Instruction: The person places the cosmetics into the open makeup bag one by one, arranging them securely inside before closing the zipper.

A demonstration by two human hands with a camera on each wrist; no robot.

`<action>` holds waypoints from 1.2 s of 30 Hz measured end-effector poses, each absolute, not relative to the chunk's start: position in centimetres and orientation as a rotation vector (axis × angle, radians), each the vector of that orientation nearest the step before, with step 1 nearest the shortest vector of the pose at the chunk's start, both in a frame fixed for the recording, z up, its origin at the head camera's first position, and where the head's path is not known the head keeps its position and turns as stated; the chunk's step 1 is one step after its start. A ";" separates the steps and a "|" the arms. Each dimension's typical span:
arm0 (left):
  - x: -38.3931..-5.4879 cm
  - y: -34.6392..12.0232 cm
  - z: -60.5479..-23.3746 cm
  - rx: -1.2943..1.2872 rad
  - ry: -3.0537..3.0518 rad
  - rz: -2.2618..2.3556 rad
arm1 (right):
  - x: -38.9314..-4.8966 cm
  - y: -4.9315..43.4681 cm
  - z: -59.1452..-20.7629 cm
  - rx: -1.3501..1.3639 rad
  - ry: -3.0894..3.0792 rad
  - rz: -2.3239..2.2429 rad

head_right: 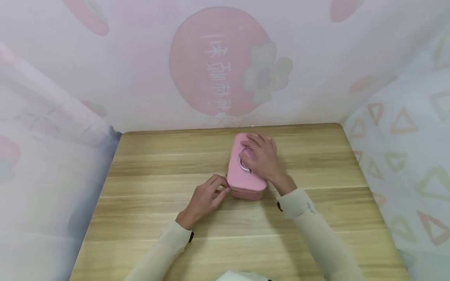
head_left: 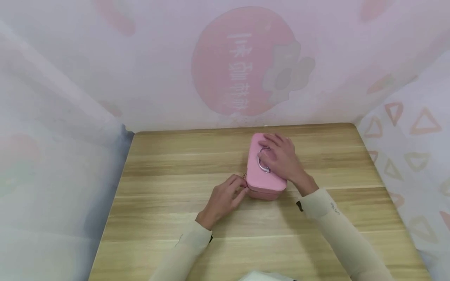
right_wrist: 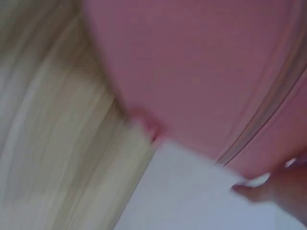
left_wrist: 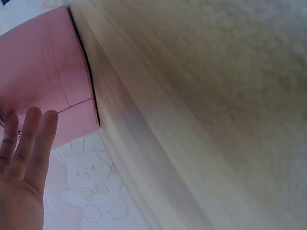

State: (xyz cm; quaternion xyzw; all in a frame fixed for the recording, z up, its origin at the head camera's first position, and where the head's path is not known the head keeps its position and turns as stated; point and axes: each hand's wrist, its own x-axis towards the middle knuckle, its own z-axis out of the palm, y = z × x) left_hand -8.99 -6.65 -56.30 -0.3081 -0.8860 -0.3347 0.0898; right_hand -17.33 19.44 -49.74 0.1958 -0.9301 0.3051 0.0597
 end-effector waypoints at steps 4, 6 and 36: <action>-9.2 -6.5 -56.0 -0.932 -2.628 -1.006 | -15.3 17.2 -48.5 0.359 -2.941 0.821; -9.2 -6.4 -55.9 -0.942 -2.631 -1.003 | -14.7 16.5 -48.2 0.294 -2.980 0.794; -9.9 -6.7 -56.8 -0.954 -2.486 -0.853 | -16.1 18.0 -49.4 0.624 -2.914 0.574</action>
